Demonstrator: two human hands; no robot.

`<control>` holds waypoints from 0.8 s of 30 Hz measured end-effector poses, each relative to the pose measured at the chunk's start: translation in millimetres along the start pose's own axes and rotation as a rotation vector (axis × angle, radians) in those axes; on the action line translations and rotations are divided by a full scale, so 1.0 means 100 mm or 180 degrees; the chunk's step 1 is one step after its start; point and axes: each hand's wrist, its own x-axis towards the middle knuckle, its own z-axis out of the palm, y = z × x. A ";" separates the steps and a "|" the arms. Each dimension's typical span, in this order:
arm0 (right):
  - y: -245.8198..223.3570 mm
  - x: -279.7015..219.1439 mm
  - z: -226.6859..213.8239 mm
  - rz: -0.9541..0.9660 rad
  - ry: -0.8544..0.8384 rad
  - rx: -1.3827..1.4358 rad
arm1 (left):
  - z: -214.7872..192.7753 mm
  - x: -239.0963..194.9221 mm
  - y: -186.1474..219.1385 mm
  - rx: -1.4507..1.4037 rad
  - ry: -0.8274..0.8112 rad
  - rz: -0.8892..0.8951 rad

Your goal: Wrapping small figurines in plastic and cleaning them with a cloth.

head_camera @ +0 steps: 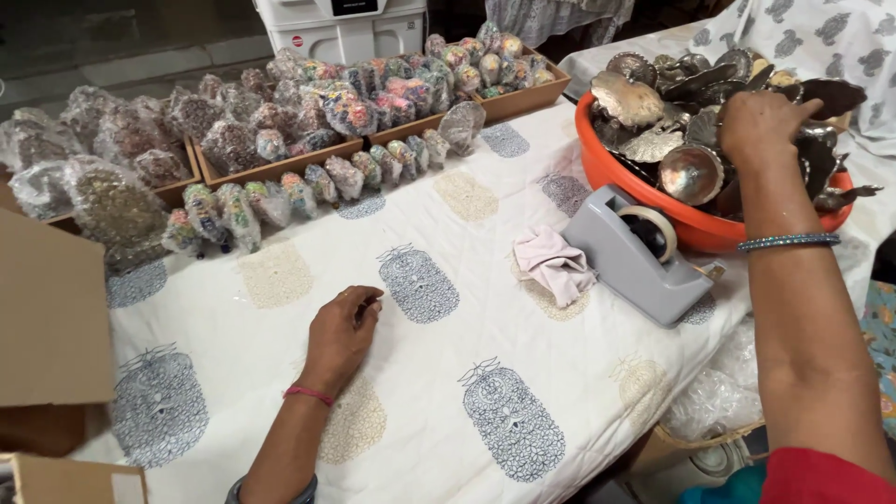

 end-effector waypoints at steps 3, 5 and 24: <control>-0.13 -0.17 -0.30 0.0044 0.0157 0.0007 | 0.01 -0.01 -0.05 -0.0008 0.0052 0.0069; -0.16 -0.22 -0.32 0.0163 0.0244 0.0108 | -0.01 -0.01 -0.05 -0.0001 0.0041 0.0034; -1.73 -1.55 -1.83 -0.1338 0.0197 0.4138 | 0.00 0.02 -0.12 -0.0503 -0.0041 -0.0236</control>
